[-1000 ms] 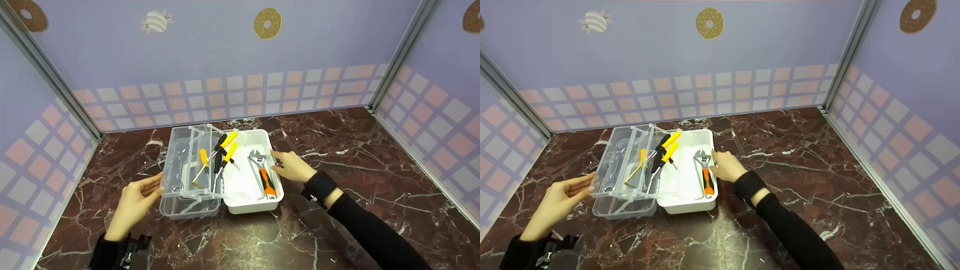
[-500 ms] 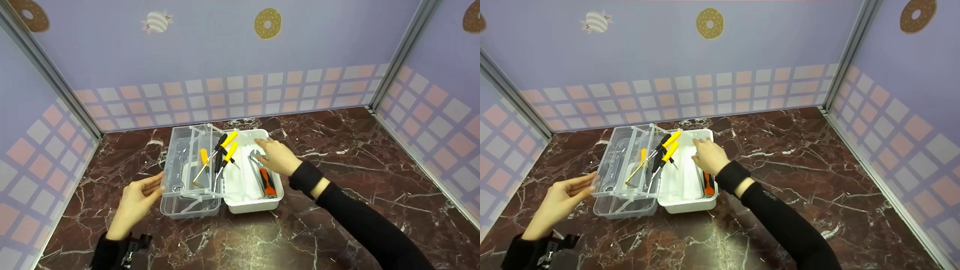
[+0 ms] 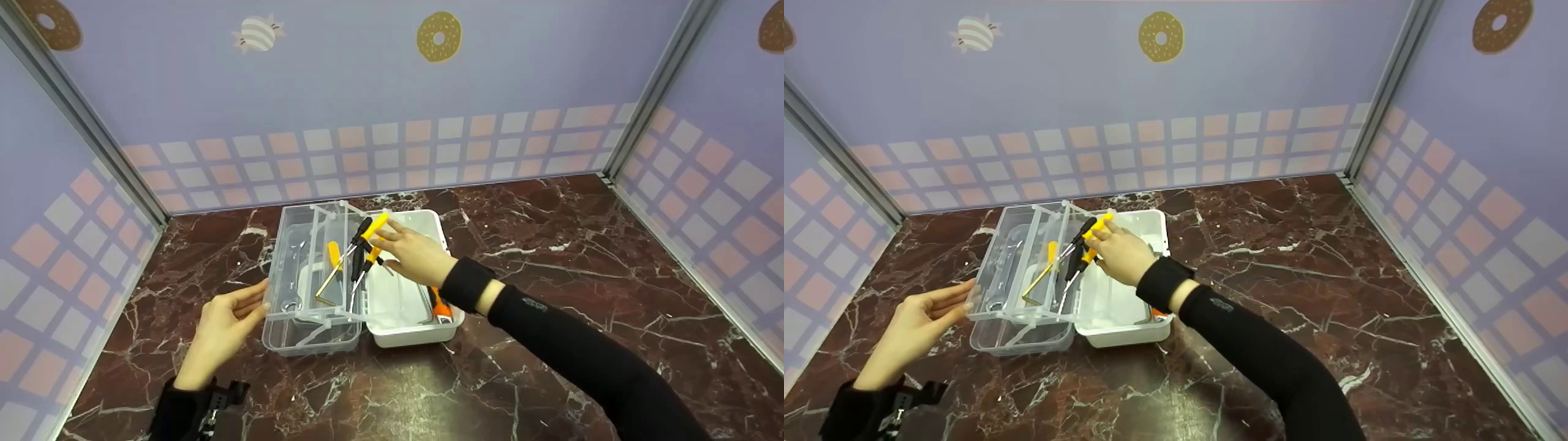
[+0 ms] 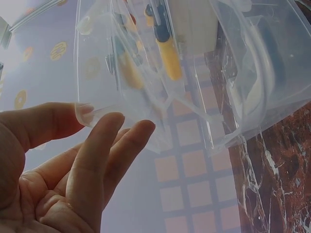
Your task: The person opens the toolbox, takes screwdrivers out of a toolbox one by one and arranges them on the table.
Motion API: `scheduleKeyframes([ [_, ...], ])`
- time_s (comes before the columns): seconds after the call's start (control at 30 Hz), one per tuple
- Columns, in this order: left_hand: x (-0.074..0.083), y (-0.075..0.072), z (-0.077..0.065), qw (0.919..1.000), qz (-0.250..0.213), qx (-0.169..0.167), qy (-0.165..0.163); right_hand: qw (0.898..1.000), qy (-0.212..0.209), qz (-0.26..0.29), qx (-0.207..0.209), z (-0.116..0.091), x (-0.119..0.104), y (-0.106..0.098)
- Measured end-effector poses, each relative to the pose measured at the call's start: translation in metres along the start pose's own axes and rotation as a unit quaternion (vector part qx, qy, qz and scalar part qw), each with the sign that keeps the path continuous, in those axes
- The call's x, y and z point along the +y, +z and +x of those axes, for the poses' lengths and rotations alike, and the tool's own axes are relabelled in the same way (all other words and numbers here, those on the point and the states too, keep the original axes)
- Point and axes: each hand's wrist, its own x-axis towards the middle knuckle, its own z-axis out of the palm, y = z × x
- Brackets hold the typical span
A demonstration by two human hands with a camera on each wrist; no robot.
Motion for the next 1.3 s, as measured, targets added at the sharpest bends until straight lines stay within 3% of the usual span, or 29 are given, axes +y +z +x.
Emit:
scheduleKeyframes([
  [0.27,0.0,0.0,-0.001,1.0,-0.001,-0.001,-0.001,0.992,-0.054,-0.117,0.018,0.019,0.002,0.003],
  [0.5,-0.002,0.001,0.001,1.0,0.002,-0.003,-0.005,0.981,-0.095,-0.166,0.037,0.024,0.004,0.011],
  [0.73,-0.002,0.001,0.001,1.0,0.008,-0.002,-0.006,0.96,-0.139,-0.225,0.095,0.029,0.001,0.019],
  [1.07,0.0,0.0,-0.001,1.0,0.006,0.0,-0.003,0.949,-0.156,-0.248,0.113,0.022,0.009,0.013],
  [1.3,-0.003,0.001,0.001,1.0,0.005,0.002,-0.001,0.952,-0.156,-0.237,0.118,0.014,0.019,0.004],
])
